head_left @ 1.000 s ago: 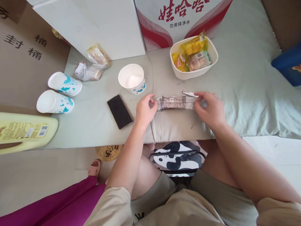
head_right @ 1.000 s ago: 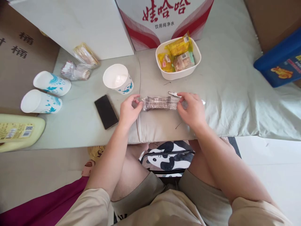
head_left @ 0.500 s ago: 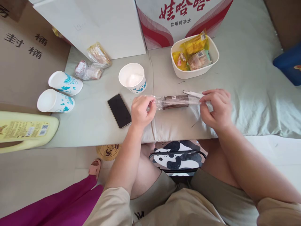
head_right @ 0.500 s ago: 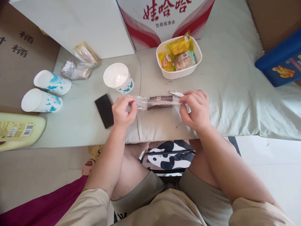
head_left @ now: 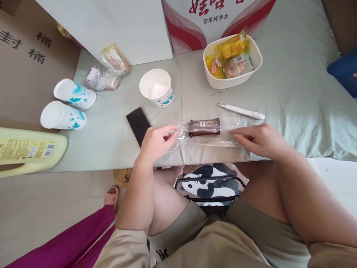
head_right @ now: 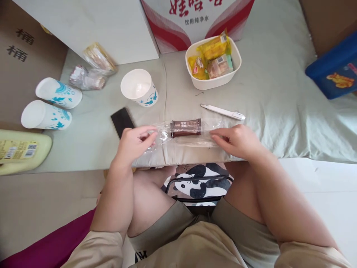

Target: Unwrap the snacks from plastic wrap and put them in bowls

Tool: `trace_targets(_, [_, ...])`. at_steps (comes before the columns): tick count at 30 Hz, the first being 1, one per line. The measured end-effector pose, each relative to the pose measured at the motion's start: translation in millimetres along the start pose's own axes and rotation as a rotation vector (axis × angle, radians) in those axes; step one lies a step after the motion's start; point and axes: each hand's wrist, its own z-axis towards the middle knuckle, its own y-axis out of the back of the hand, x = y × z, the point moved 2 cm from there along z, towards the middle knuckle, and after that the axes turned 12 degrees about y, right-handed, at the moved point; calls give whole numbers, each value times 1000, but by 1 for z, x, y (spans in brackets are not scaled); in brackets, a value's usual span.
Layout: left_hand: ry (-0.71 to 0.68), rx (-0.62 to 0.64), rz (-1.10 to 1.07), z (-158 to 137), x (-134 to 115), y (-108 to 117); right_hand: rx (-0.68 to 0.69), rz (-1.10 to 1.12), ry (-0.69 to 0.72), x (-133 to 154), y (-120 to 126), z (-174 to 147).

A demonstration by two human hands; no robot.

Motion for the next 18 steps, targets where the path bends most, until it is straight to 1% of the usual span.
trace_targets(1, [-33,-123,-1,2,0,1,10,-26,-23,-1,-1,0])
trace_targets(2, [-72,-217,10,4,-1,1,41,-46,-36,-2,-1,1])
trace_targets(3, [-114,-259,31,6,-2,0,77,-62,-44,-3,-1,2])
trace_targets(4, [-151,-244,54,8,-3,-2,82,-90,-67,-3,-1,3])
trace_targets(6, [-175,-101,88,12,-4,-11,67,-145,-102,-2,2,5])
trace_targets(8, [-114,22,41,16,-3,-21,-14,-212,-121,4,4,7])
trace_targets(10, [6,68,-122,19,-2,-31,-126,-245,-102,14,4,9])
trace_targets(12, [135,101,-341,22,-3,-40,-170,-182,-12,27,-2,14])
trace_targets(13, [187,128,-444,23,-5,-44,-151,-123,53,34,-7,17])
trace_targets(15, [265,181,-613,24,-10,-50,-64,-28,161,45,-20,25])
trace_targets(16, [296,207,-680,25,-14,-52,-25,-15,180,49,-26,29])
trace_targets(18, [356,273,-799,25,-20,-56,21,-28,160,52,-36,35])
